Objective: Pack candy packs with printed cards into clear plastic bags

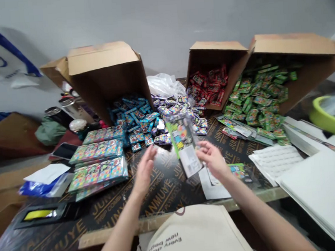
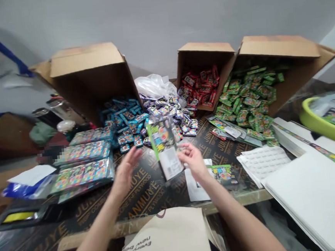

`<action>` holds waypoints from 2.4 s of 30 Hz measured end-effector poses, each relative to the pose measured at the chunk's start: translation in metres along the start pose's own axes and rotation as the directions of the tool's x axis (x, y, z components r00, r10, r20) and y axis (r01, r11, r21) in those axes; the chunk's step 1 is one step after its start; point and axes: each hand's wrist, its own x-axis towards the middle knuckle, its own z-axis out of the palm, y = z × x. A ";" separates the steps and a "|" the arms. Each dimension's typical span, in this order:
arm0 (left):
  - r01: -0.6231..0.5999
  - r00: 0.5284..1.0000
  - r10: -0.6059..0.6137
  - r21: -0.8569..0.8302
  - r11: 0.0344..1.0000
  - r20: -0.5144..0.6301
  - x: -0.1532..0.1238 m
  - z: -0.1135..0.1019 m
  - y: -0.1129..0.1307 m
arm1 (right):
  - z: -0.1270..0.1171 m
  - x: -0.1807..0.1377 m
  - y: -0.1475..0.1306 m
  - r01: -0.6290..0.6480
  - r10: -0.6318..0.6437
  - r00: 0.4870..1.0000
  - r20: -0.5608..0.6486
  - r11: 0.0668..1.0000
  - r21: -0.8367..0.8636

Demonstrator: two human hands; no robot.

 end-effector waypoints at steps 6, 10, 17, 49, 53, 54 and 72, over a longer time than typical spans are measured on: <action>0.382 0.918 -0.251 -0.522 0.763 0.306 -0.010 0.061 -0.009 | 0.058 -0.024 0.044 0.101 -0.128 0.989 -0.074 0.951 -0.292; 0.433 0.886 -0.261 -0.485 0.760 0.383 -0.028 0.051 -0.009 | 0.043 -0.016 0.020 0.465 -0.594 0.804 -0.034 0.664 -0.586; 0.433 0.838 -0.219 -0.367 0.823 0.499 -0.029 0.036 -0.021 | 0.036 -0.004 -0.018 0.602 -0.465 0.797 0.385 0.571 -0.557; 0.273 0.959 -0.277 -0.076 0.959 -0.057 -0.014 0.016 -0.033 | 0.043 -0.009 0.043 -0.317 0.331 0.696 0.637 0.938 -0.140; 0.274 0.960 -0.266 -0.111 0.955 0.083 -0.017 0.016 -0.035 | 0.032 -0.008 0.051 -0.242 0.291 0.779 0.556 0.957 -0.162; 0.282 0.955 -0.268 -0.111 0.953 0.123 -0.019 0.017 -0.036 | 0.031 -0.006 0.049 -0.207 0.256 0.816 0.519 0.967 -0.151; 0.373 0.877 -0.476 -0.542 0.753 -0.058 -0.001 0.056 -0.013 | 0.055 -0.003 0.020 -0.225 0.238 0.971 -0.032 0.948 0.225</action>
